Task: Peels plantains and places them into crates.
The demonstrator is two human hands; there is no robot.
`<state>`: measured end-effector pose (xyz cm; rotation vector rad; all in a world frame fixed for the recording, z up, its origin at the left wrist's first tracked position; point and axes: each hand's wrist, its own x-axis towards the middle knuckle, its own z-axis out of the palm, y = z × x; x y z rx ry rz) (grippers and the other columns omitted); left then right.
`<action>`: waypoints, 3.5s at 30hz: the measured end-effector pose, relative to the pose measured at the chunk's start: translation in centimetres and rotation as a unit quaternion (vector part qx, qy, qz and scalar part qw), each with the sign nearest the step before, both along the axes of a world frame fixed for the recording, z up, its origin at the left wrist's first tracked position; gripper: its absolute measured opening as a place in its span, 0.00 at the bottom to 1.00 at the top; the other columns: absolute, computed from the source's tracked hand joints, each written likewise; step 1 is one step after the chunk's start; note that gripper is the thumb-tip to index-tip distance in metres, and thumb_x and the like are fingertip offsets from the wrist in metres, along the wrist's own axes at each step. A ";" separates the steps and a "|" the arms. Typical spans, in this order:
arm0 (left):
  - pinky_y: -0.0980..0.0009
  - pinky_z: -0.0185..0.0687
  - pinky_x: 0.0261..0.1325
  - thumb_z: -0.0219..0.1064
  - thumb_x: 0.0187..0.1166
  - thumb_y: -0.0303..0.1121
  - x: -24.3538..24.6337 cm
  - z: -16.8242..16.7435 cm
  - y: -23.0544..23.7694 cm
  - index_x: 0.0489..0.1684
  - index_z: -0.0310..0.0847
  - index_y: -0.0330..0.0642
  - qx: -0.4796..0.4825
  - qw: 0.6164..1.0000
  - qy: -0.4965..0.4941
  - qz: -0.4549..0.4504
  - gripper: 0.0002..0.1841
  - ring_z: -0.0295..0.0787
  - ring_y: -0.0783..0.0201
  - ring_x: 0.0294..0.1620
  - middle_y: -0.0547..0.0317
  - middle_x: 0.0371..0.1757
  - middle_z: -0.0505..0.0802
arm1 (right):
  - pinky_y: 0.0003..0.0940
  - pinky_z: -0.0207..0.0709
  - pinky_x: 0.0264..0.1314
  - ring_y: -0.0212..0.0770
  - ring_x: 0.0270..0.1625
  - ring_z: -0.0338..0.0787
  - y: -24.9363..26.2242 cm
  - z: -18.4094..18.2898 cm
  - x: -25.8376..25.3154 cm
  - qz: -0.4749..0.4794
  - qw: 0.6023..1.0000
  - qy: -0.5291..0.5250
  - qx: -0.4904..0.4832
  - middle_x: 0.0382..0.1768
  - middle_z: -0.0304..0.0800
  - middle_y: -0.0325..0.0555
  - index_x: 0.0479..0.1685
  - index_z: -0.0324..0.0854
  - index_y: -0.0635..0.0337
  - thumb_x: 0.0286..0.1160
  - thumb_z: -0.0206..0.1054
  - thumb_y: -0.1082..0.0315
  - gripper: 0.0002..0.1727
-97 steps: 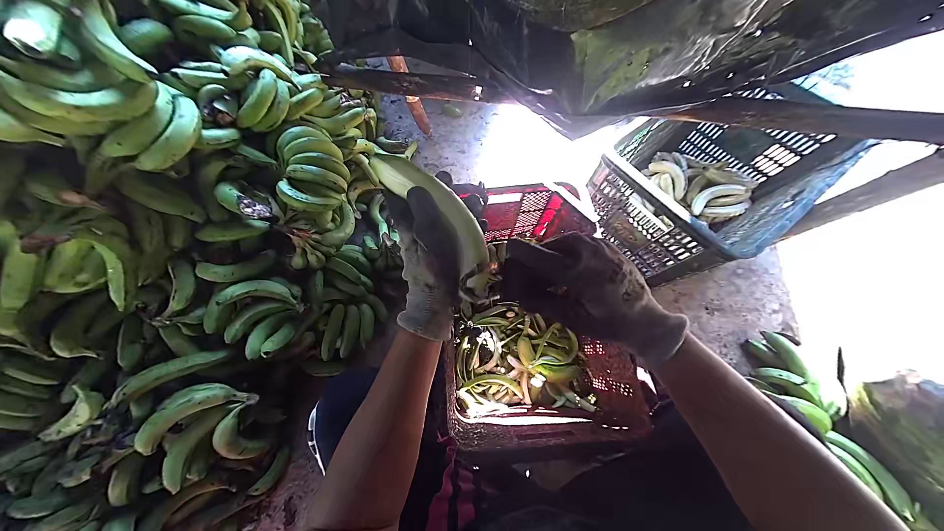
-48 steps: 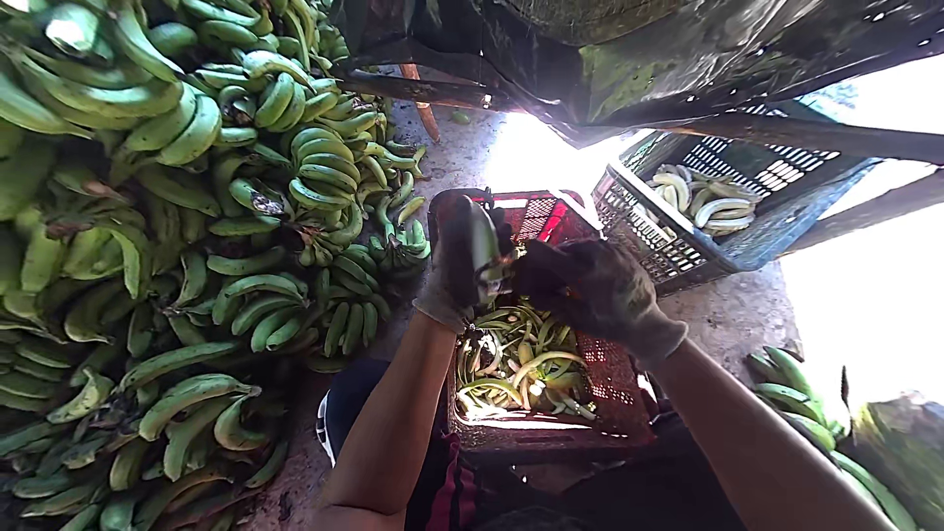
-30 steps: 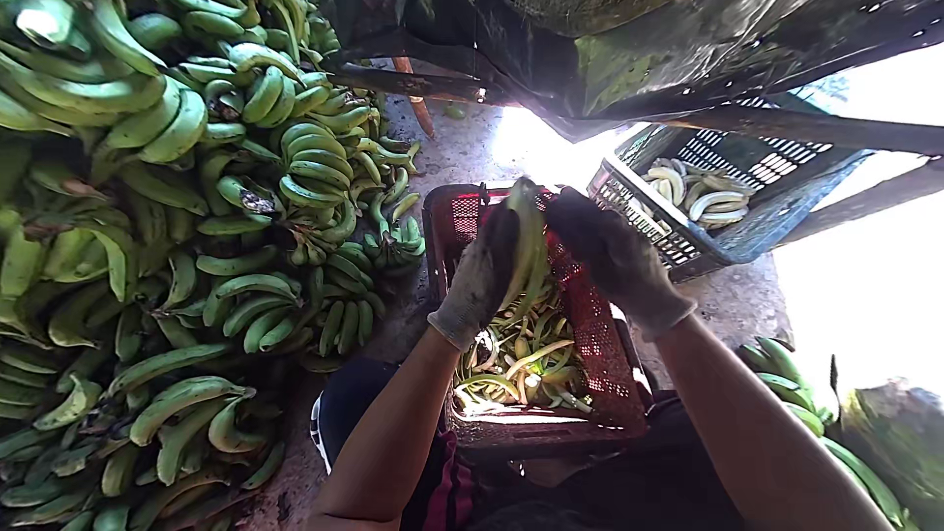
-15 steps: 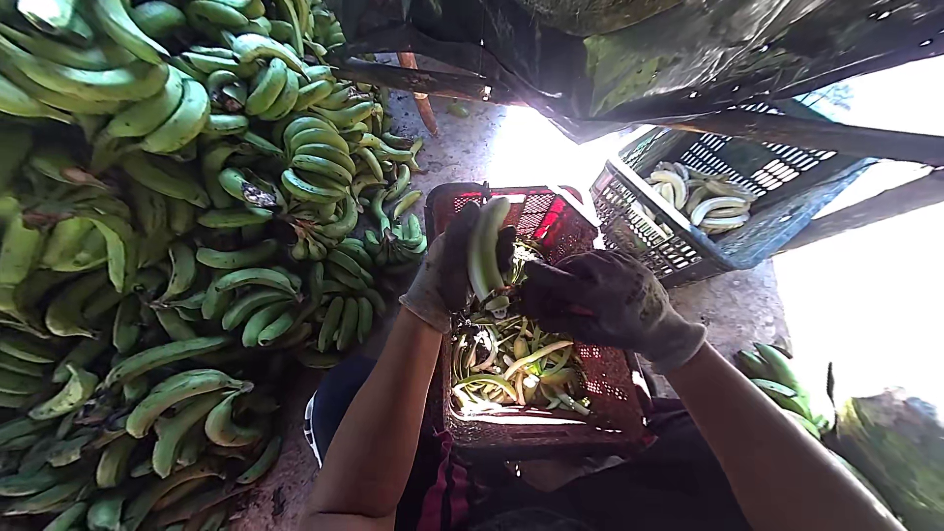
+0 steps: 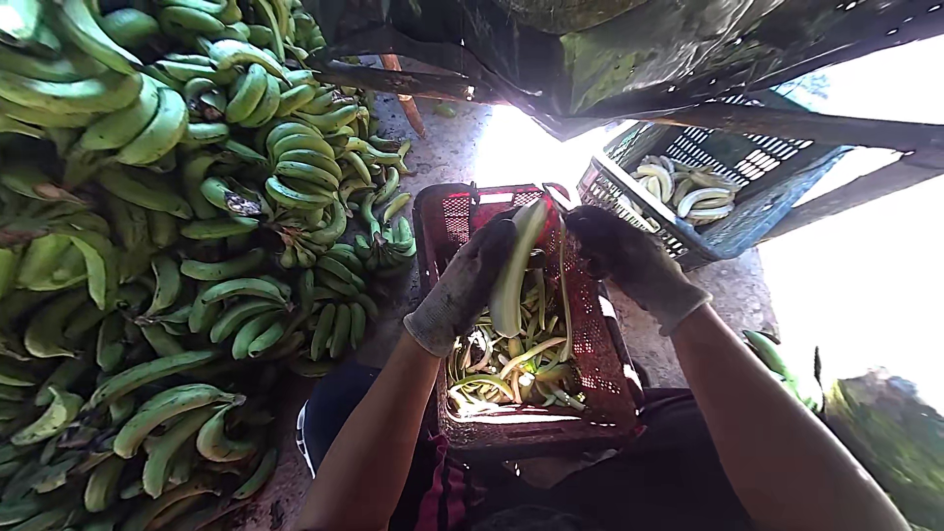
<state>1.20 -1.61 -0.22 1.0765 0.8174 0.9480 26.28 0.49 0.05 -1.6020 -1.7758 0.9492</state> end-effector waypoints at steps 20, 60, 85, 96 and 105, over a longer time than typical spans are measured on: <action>0.72 0.86 0.30 0.46 0.90 0.60 -1.4 1.1 -1.5 0.76 0.76 0.66 0.072 0.991 0.108 0.033 0.25 0.88 0.68 0.33 0.61 0.45 0.92 | 0.47 0.79 0.73 0.41 0.67 0.87 1.4 0.3 1.1 0.055 0.978 -0.066 0.188 0.65 0.89 0.47 0.80 0.78 0.47 0.82 0.64 0.53 0.27; 0.54 0.88 0.54 0.65 0.84 0.45 9.0 -20.4 -2.0 0.61 0.82 0.37 -0.213 0.876 0.394 -0.180 0.20 0.91 0.54 0.50 0.45 0.51 0.91 | 0.58 0.84 0.57 0.49 0.54 0.92 -0.4 1.1 3.4 0.093 0.980 -0.176 0.002 0.53 0.93 0.47 0.75 0.79 0.41 0.80 0.67 0.56 0.23; 0.55 0.89 0.55 0.45 0.90 0.61 1.9 -4.9 -0.1 0.66 0.77 0.47 -0.218 0.953 -0.204 -0.047 0.29 0.91 0.56 0.52 0.52 0.52 0.91 | 0.34 0.88 0.53 0.36 0.53 0.91 -1.5 -1.9 -4.1 0.056 0.940 0.336 0.013 0.57 0.91 0.42 0.72 0.79 0.54 0.81 0.65 0.51 0.25; 0.68 0.89 0.43 0.77 0.73 0.38 -1.7 -1.6 -0.1 0.77 0.70 0.64 0.152 0.953 0.042 0.258 0.31 0.89 0.66 0.48 0.63 0.57 0.89 | 0.35 0.92 0.38 0.31 0.35 0.92 -3.1 0.2 -4.2 -0.004 0.992 0.067 0.105 0.40 0.93 0.36 0.71 0.78 0.52 0.79 0.68 0.56 0.23; 0.71 0.89 0.40 0.58 0.86 0.51 -4.0 -0.6 0.2 0.79 0.66 0.66 0.071 0.979 -0.087 0.172 0.23 0.91 0.67 0.42 0.62 0.52 0.91 | 0.39 0.87 0.54 0.33 0.52 0.91 -1.8 -1.8 -1.9 0.157 0.976 0.017 -0.150 0.61 0.90 0.36 0.80 0.77 0.35 0.87 0.54 0.40 0.27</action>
